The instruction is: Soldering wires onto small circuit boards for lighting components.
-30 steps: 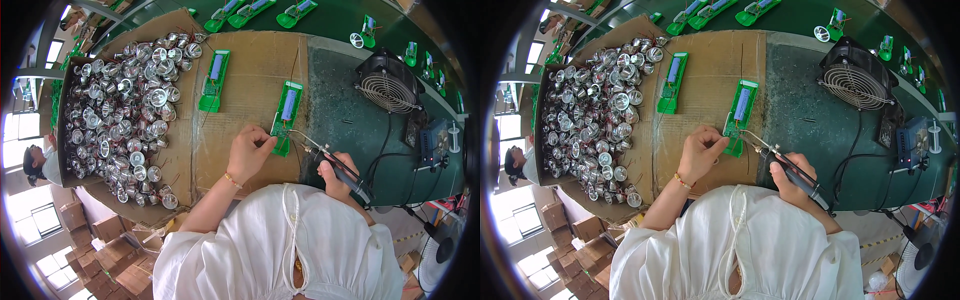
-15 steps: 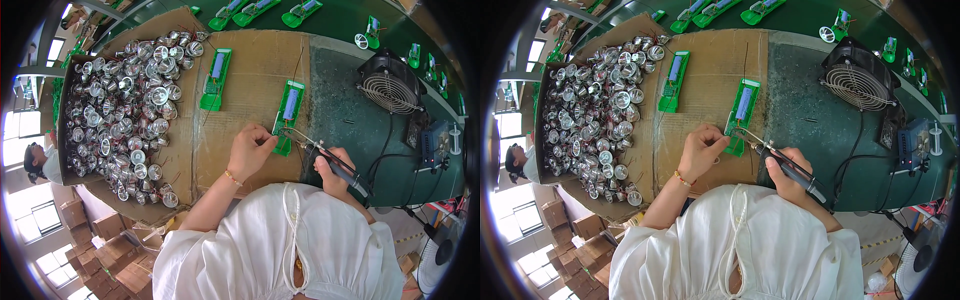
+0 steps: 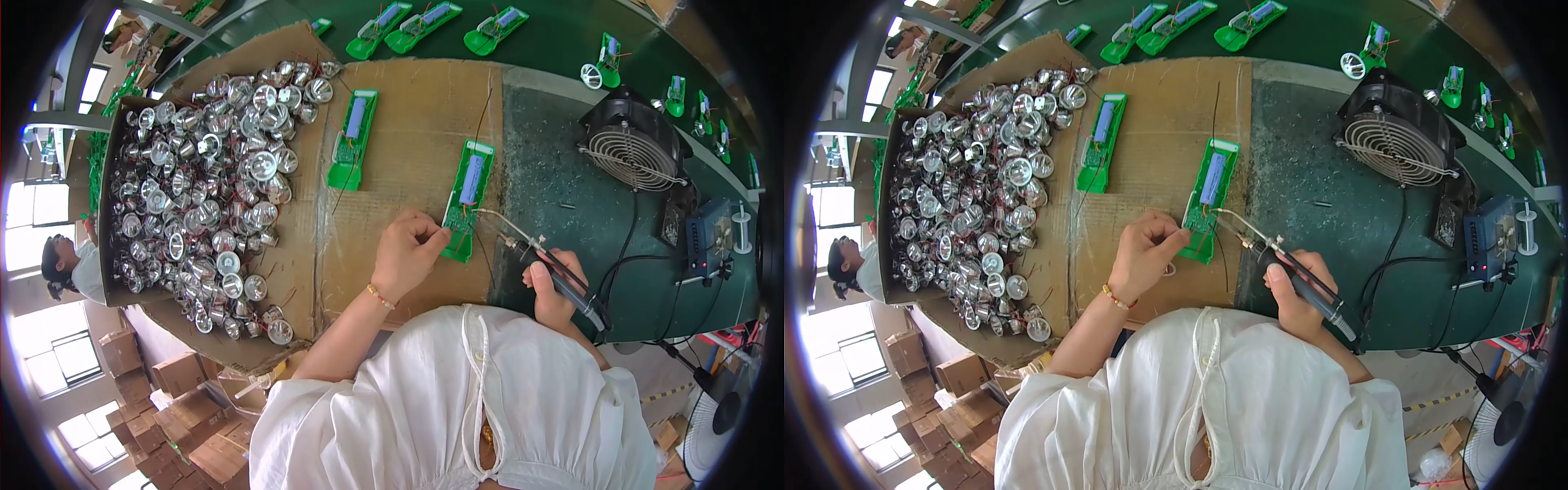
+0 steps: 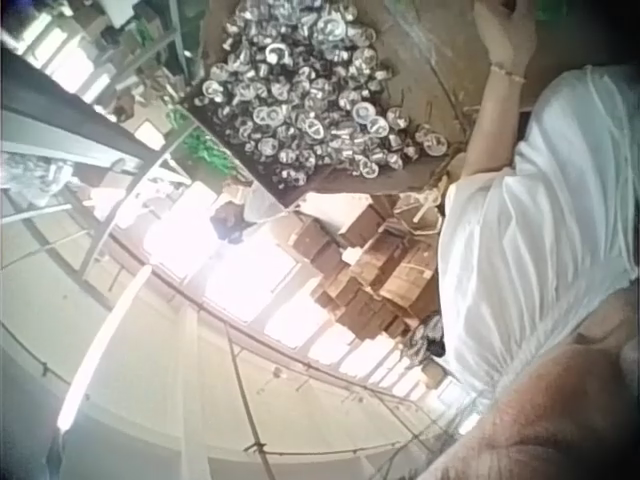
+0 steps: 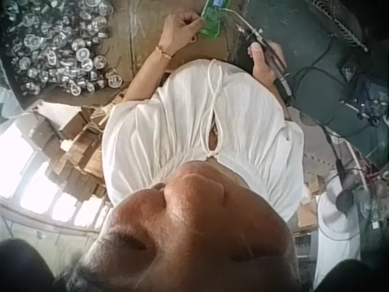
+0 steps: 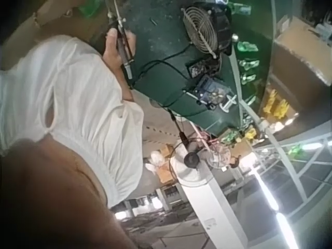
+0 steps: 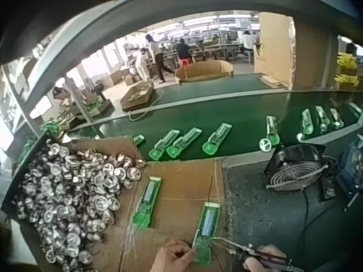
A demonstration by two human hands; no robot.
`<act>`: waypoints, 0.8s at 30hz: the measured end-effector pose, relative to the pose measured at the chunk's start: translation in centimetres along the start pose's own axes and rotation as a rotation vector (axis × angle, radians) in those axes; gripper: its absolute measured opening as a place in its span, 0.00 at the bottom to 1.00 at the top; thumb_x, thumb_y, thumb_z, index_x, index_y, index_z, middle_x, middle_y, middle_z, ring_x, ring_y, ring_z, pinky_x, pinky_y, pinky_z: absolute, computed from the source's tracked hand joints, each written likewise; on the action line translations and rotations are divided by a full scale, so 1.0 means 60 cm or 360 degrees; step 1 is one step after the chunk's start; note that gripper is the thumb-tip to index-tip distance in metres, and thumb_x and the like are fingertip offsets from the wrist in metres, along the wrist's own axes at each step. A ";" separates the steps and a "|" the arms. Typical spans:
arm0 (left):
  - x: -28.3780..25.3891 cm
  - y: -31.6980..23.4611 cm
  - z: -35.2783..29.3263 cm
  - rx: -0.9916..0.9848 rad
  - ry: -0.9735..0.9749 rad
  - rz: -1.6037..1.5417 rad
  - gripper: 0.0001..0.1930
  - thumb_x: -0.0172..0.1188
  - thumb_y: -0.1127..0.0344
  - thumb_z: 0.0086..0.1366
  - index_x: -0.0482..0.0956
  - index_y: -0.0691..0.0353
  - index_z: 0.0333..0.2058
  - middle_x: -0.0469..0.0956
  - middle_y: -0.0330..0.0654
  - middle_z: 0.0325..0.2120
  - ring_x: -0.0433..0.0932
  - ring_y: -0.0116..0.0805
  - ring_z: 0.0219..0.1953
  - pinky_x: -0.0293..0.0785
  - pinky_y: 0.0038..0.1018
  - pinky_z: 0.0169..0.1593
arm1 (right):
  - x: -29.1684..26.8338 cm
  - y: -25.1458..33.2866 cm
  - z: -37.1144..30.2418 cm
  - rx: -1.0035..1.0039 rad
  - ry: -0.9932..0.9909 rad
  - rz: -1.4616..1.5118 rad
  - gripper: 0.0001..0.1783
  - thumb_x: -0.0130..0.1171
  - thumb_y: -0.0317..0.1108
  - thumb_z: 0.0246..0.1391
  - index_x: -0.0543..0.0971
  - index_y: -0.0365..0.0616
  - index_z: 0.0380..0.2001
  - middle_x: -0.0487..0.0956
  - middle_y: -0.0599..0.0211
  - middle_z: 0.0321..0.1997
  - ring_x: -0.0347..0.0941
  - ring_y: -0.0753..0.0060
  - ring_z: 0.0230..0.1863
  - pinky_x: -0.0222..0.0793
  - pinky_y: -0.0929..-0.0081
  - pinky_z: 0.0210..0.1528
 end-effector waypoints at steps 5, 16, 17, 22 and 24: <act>-0.002 0.001 -0.002 -0.0227 0.0019 -0.0124 0.10 0.59 0.64 0.57 0.78 0.67 0.25 0.76 0.41 0.23 0.72 0.23 0.22 0.66 0.21 0.23 | -0.032 -0.015 0.010 -0.0123 -0.0108 -0.0102 0.08 0.57 0.24 0.48 0.70 0.34 0.30 0.74 0.62 0.22 0.71 0.78 0.21 0.68 0.82 0.24; 0.061 -0.135 0.231 0.0577 0.0207 0.0888 0.12 0.58 0.60 0.52 0.79 0.64 0.20 0.76 0.47 0.15 0.77 0.40 0.18 0.73 0.30 0.27 | -0.079 -0.061 0.027 0.0029 -0.0430 -0.0241 0.08 0.62 0.28 0.45 0.76 0.39 0.29 0.74 0.71 0.21 0.67 0.84 0.23 0.64 0.82 0.25; 0.078 -0.150 0.283 0.0602 0.0112 0.0798 0.13 0.59 0.58 0.52 0.80 0.63 0.22 0.76 0.48 0.16 0.77 0.41 0.20 0.73 0.31 0.29 | -0.078 -0.069 0.026 0.0073 -0.0429 -0.0234 0.08 0.63 0.29 0.44 0.75 0.39 0.28 0.74 0.70 0.21 0.67 0.83 0.22 0.65 0.82 0.25; 0.065 -0.181 0.471 0.0660 -0.0646 0.0968 0.17 0.62 0.51 0.51 0.81 0.58 0.31 0.79 0.48 0.28 0.78 0.44 0.30 0.73 0.35 0.35 | -0.069 -0.064 0.029 0.0089 -0.0429 -0.0193 0.09 0.64 0.30 0.42 0.74 0.39 0.26 0.74 0.70 0.18 0.67 0.84 0.21 0.64 0.81 0.24; 0.058 -0.193 0.488 0.0493 -0.0430 0.1285 0.14 0.62 0.53 0.50 0.82 0.57 0.30 0.79 0.48 0.28 0.78 0.43 0.31 0.74 0.35 0.37 | -0.072 -0.059 0.025 0.0080 -0.0419 -0.0192 0.10 0.64 0.30 0.43 0.74 0.39 0.26 0.74 0.71 0.17 0.66 0.84 0.20 0.64 0.82 0.23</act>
Point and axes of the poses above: each hand's wrist, its own z-axis towards the middle knuckle, its own x-axis out of the palm, y = z × x, the point moved 3 cm from there along z, towards the middle knuckle
